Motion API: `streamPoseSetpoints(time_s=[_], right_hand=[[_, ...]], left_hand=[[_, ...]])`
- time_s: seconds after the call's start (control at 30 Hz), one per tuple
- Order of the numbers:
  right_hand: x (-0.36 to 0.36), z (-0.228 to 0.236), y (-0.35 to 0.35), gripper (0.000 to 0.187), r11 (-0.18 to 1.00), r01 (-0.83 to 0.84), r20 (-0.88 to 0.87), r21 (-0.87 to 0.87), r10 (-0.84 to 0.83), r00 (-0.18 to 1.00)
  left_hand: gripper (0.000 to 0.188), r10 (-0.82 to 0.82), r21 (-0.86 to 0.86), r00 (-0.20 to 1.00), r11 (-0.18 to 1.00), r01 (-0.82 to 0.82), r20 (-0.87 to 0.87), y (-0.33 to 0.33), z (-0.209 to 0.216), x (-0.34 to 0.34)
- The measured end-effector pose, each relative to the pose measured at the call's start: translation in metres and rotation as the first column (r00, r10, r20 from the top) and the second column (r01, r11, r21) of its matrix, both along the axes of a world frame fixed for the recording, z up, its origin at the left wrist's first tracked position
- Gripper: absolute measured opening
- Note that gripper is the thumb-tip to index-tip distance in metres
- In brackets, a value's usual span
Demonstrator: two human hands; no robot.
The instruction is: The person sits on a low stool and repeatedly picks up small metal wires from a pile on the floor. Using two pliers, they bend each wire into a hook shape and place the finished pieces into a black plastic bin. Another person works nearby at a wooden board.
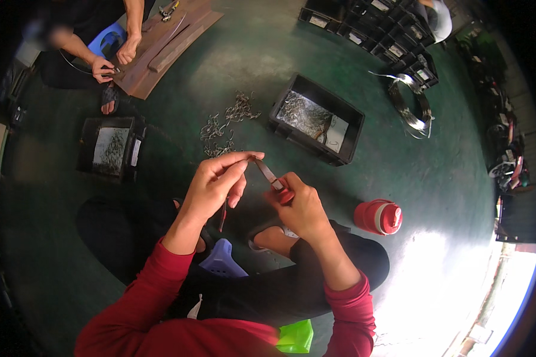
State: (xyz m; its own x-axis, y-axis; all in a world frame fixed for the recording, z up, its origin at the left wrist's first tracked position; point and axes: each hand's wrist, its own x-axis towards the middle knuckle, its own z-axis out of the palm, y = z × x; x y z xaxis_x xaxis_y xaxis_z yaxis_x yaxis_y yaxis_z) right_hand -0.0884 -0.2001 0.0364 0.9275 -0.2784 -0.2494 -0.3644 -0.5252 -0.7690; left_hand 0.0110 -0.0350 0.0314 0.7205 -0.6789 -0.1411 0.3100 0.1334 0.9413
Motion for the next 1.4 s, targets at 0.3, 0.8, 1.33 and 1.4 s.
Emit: streamPoseSetpoints(time_s=[0.3, 0.8, 1.33, 1.4], right_hand=[[0.000, -0.005, 0.004, 0.024, 0.995, 0.038, 0.087, -0.092, -0.030, 0.996], [0.003, -0.024, -0.011, 0.024, 0.996, -0.009, 0.050, -0.094, 0.014, 0.999], [-0.009, -0.012, -0.025, 0.028, 0.984, -0.006, -0.201, 0.177, 0.042, 0.979], [-0.012, -0.013, -0.025, 0.028, 0.995, -0.027, -0.238, 0.093, 0.048, 0.970]], left_hand=[[0.029, 0.092, 0.007, 0.987, 0.996, -0.094, 0.134, -0.009, -0.007, -0.017], [0.033, 0.004, -0.032, 1.000, 0.999, -0.003, 0.001, -0.016, -0.023, -0.011], [0.016, 0.032, -0.012, 0.982, 0.999, -0.035, -0.188, -0.002, -0.026, 0.005], [0.017, 0.039, -0.014, 0.985, 0.999, -0.042, -0.168, -0.002, -0.028, 0.006]])
